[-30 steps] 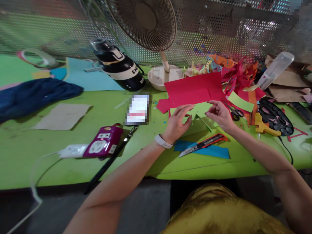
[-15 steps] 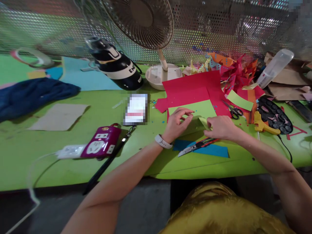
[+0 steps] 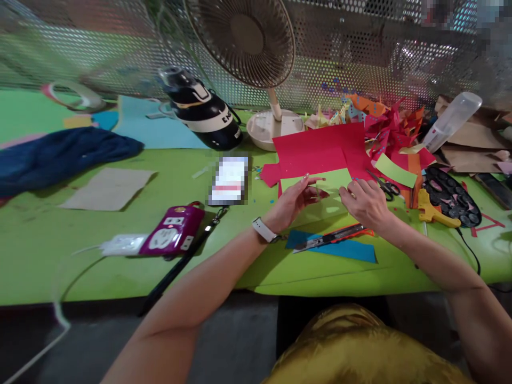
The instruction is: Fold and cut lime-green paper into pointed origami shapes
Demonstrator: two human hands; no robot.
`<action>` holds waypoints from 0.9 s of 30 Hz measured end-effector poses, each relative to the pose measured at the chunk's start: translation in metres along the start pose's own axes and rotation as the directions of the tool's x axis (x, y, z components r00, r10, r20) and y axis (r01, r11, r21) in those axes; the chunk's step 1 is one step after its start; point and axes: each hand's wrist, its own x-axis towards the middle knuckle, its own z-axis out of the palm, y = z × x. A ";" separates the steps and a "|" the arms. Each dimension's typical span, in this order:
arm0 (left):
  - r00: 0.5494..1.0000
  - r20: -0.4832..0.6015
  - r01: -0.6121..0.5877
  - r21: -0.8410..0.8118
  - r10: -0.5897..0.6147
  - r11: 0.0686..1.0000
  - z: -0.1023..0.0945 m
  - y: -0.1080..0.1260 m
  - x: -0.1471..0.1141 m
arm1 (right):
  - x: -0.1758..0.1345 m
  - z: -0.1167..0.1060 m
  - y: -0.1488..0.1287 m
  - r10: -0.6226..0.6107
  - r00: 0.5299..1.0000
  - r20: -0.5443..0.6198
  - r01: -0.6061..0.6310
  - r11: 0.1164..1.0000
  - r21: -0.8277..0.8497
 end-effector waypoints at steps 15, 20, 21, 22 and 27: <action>0.977 -0.033 -0.213 -0.012 0.212 0.977 -0.008 0.002 0.000 | 0.006 0.017 0.044 0.039 0.976 0.215 -0.212 0.403 0.890; 0.958 -0.010 -0.287 0.029 0.287 0.957 -0.011 0.002 -0.002 | 0.008 0.022 0.041 0.257 0.908 0.330 -0.378 0.168 0.911; 0.956 -0.006 -0.292 0.035 0.292 0.956 -0.012 0.002 -0.002 | 0.009 0.022 0.041 0.271 0.897 0.348 -0.394 0.137 0.909; 0.955 -0.004 -0.297 0.040 0.298 0.954 -0.013 0.001 -0.002 | 0.009 0.022 0.041 0.259 0.892 0.371 -0.408 0.108 0.907; 0.947 0.017 -0.322 0.085 0.322 0.943 -0.016 0.001 -0.002 | 0.010 0.015 0.042 0.181 0.890 0.417 -0.440 0.112 0.891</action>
